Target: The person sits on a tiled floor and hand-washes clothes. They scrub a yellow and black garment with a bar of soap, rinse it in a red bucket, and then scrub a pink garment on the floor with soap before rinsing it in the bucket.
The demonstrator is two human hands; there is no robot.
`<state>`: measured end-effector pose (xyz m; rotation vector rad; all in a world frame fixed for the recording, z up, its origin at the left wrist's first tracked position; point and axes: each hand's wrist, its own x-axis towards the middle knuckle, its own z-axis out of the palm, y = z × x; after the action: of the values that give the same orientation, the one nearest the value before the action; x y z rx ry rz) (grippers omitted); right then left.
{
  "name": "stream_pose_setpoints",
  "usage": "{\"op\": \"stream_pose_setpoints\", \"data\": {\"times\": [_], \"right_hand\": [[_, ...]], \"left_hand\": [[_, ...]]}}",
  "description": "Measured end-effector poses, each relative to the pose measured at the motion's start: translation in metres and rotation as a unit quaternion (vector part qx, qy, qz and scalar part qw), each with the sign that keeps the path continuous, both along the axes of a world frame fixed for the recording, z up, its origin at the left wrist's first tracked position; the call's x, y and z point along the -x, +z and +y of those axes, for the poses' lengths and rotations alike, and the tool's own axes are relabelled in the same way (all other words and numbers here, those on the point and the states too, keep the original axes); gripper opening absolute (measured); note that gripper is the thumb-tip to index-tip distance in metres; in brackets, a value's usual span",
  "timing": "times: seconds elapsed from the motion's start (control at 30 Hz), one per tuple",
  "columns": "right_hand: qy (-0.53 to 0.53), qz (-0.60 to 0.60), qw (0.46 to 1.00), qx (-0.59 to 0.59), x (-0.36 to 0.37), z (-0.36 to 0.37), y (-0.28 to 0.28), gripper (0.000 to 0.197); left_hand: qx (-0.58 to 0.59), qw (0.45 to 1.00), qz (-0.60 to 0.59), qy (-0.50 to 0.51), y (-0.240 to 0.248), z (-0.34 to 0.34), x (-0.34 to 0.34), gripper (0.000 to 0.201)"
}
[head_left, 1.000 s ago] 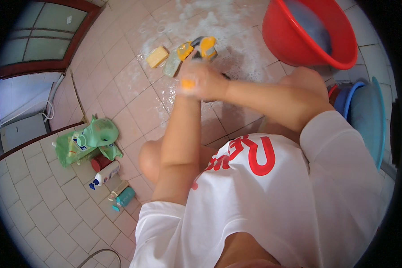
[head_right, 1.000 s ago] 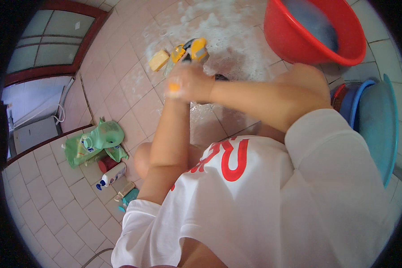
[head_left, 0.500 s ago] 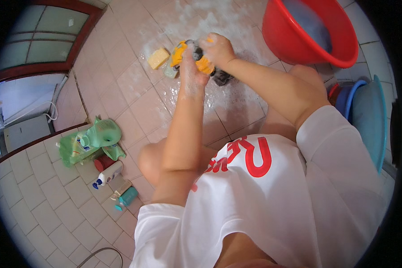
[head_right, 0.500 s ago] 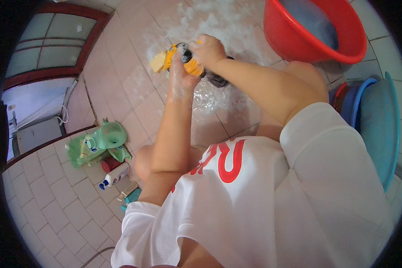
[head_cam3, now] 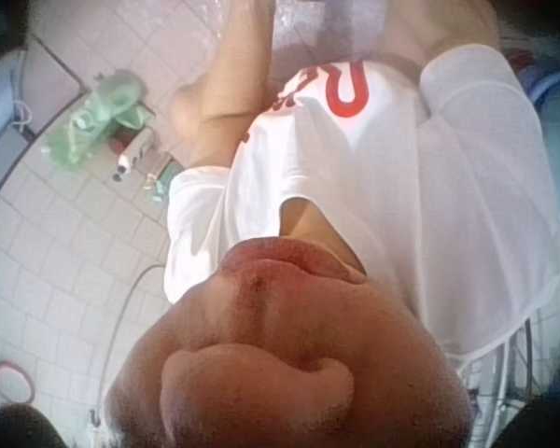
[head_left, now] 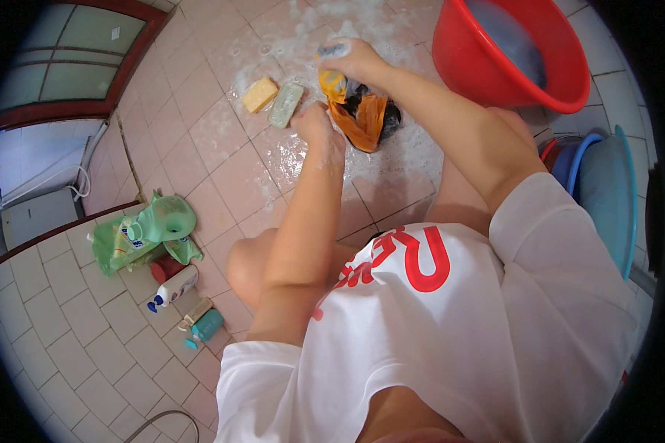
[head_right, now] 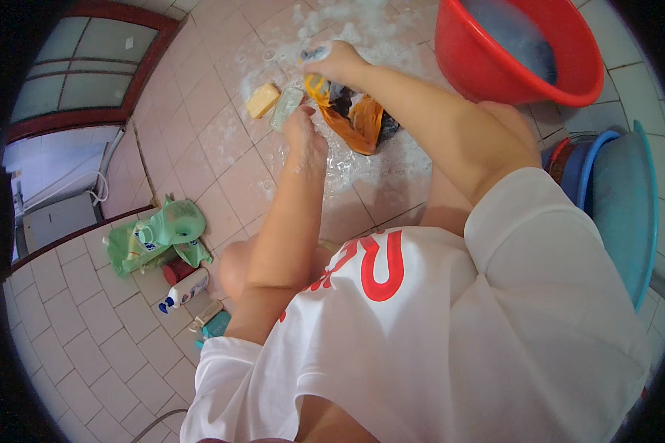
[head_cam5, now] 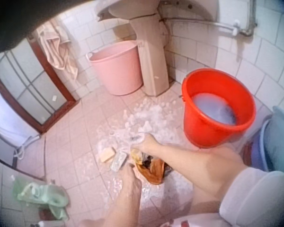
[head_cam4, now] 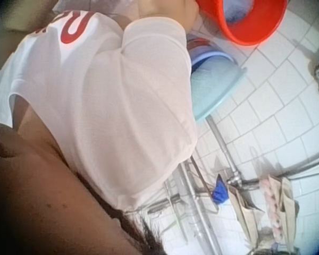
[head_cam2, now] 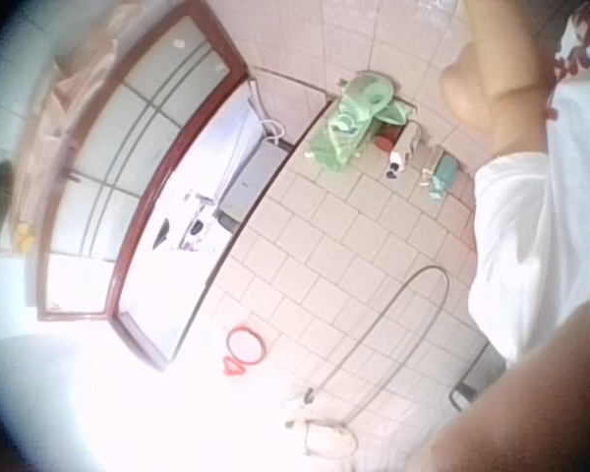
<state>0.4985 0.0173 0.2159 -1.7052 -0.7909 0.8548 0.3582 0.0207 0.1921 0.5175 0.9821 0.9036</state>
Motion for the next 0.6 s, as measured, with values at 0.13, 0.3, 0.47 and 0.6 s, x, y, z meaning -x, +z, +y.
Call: {"op": "stream_pose_setpoints", "data": {"times": [0.13, 0.3, 0.47, 0.6], "right_hand": [[0.095, -0.073, 0.992, -0.046, 0.056, -0.024, 0.027, 0.028], [0.174, -0.268, 0.937, -0.141, 0.105, -0.053, 0.045, 0.019], [-0.068, -0.152, 0.984, 0.068, 0.041, -0.037, 0.021, 0.028], [-0.024, -0.222, 0.975, -0.003, 0.08, -0.05, 0.033, 0.027]], "left_hand": [[0.338, 0.882, -0.208, -0.254, 0.03, -0.002, 0.006, 0.081], [0.143, 0.816, -0.45, -0.334, -0.056, 0.051, 0.027, 0.047], [0.222, 0.926, -0.249, -0.176, 0.023, 0.001, -0.01, 0.035], [0.241, 0.906, -0.259, -0.232, 0.016, 0.019, 0.015, 0.035]]}}
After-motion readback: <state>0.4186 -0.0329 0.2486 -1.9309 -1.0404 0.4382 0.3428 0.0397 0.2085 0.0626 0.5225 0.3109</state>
